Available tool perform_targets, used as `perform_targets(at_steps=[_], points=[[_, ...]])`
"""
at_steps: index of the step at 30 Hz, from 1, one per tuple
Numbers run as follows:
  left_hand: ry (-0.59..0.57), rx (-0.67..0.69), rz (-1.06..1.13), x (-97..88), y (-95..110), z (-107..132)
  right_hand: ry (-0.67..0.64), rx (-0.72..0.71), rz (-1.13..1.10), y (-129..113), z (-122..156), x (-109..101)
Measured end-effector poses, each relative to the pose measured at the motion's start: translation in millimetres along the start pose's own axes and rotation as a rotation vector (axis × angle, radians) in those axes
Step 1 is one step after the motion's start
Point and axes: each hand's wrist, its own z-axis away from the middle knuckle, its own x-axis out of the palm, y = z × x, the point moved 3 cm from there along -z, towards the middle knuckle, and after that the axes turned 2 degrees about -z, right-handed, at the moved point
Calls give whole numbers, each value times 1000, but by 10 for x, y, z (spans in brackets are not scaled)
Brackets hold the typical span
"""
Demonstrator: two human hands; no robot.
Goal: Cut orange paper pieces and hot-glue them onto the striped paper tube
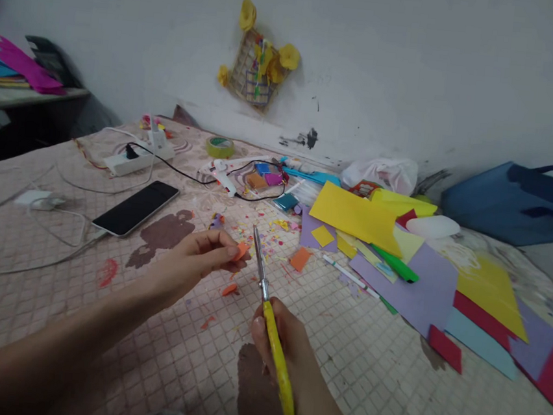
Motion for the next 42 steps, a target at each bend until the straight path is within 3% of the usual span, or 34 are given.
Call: perform_targets(at_steps=[4, 12, 27, 35, 42], points=[[-9, 7, -62, 15, 12, 9, 1, -60, -51, 17, -1, -1], [-20, 21, -149, 63, 15, 30, 12, -24, -174, 61, -46, 9], [-82, -163, 95, 60, -89, 37, -14, 10, -70, 54, -36, 1], [54, -86, 136, 30, -49, 21, -36, -3, -39, 11, -20, 32], [90, -47, 142, 33, -53, 20, -43, -14, 69, -114, -4, 53]])
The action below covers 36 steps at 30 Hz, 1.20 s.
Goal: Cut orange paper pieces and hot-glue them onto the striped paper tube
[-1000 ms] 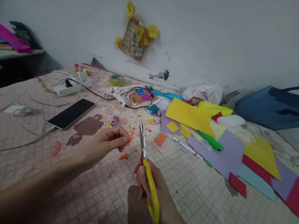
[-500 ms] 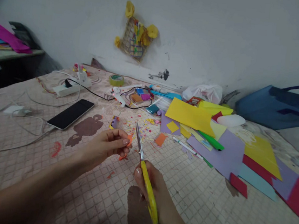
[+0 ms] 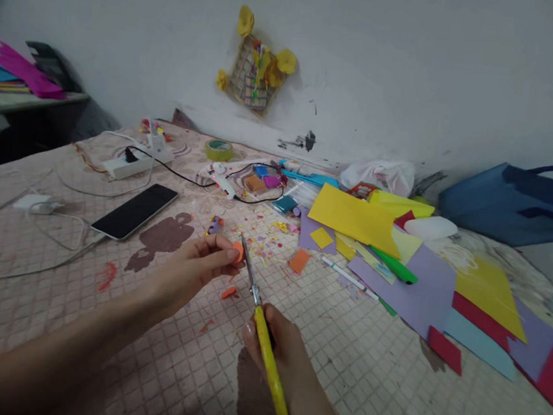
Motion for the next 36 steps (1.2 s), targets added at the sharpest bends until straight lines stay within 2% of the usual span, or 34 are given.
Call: perform_targets(at_steps=[11, 20, 36], points=[[47, 32, 36, 6, -27, 4, 68, -22, 228, -28, -11, -28], [56, 46, 50, 9, -62, 13, 59, -24, 215, -74, -10, -22], [60, 54, 66, 19, -56, 31, 82, 15, 195, 4, -12, -13]])
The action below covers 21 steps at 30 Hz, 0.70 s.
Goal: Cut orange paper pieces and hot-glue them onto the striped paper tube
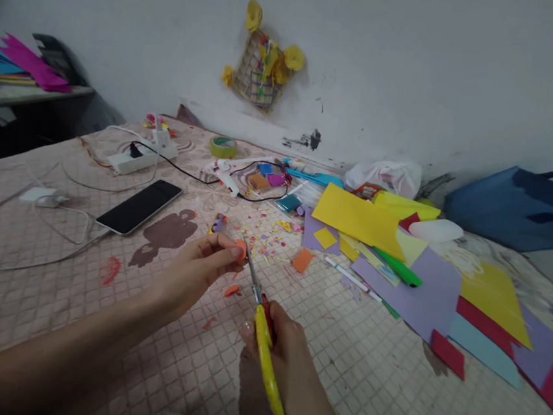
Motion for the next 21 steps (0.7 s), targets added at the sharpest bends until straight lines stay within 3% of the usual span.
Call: perform_targets(at_steps=[21], points=[[19, -9, 11, -12, -6, -15, 32, 12, -25, 26, -22, -9]])
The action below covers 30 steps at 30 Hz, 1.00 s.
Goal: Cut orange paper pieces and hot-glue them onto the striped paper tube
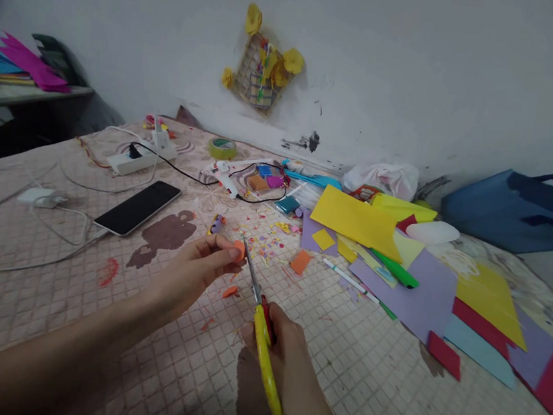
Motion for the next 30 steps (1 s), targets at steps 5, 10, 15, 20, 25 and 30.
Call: perform_targets(at_steps=[5, 10, 15, 20, 25, 30], points=[[-19, 26, -65, 6, 23, 0, -59, 84, -173, 72, 8, 33], [-68, 19, -60, 10, 22, 0, -76, 67, -222, 117, 21, 39], [-110, 33, -61, -20, -6, -30, -65, 83, -211, 66, 21, 29], [-147, 120, -153, -14, 41, -31, -47, 125, -248, 91, 11, 30], [-246, 412, -455, 78, 151, 86, -41, 137, -367, 92, -12, 13], [-352, 384, -564, 158, 126, 190, -50, 97, -431, 15, -15, -41]])
